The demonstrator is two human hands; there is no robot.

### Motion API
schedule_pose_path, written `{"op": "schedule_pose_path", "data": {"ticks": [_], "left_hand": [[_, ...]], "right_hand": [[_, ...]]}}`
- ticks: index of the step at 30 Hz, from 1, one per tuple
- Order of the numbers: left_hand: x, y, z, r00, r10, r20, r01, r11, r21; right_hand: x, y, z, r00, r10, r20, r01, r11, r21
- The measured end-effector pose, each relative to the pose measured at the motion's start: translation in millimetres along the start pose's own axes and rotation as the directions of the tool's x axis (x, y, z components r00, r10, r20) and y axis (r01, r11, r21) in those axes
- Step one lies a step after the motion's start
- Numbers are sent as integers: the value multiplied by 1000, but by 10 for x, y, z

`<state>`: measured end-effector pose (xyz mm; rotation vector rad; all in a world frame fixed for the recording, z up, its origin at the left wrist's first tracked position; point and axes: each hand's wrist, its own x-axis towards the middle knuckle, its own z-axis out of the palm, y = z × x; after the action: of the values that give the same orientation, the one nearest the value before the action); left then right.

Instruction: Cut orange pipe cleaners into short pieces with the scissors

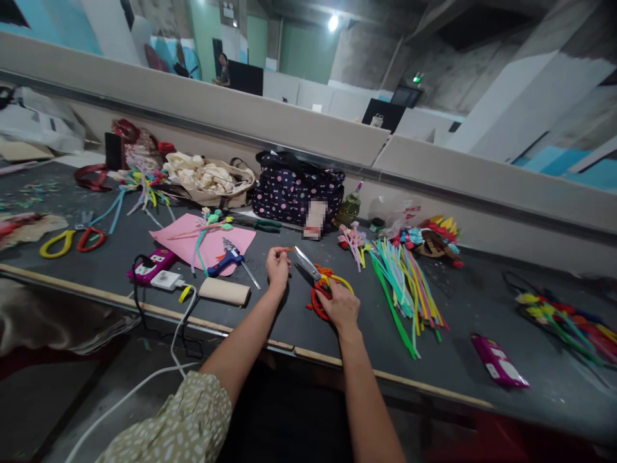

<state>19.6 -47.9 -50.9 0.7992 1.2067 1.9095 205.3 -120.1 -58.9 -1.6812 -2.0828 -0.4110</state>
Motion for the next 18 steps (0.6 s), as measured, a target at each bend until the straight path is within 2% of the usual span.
{"op": "schedule_pose_path", "data": {"ticks": [11,18], "left_hand": [[-14,2,6,996,-82,41,84,995,-55],[-12,-4,1,988,-120,97,130,987,-96]], "right_hand": [[-47,81,39,992,92,-86,-86,994,65],[-54,94,40,991,71,-111,-62,994,88]]}}
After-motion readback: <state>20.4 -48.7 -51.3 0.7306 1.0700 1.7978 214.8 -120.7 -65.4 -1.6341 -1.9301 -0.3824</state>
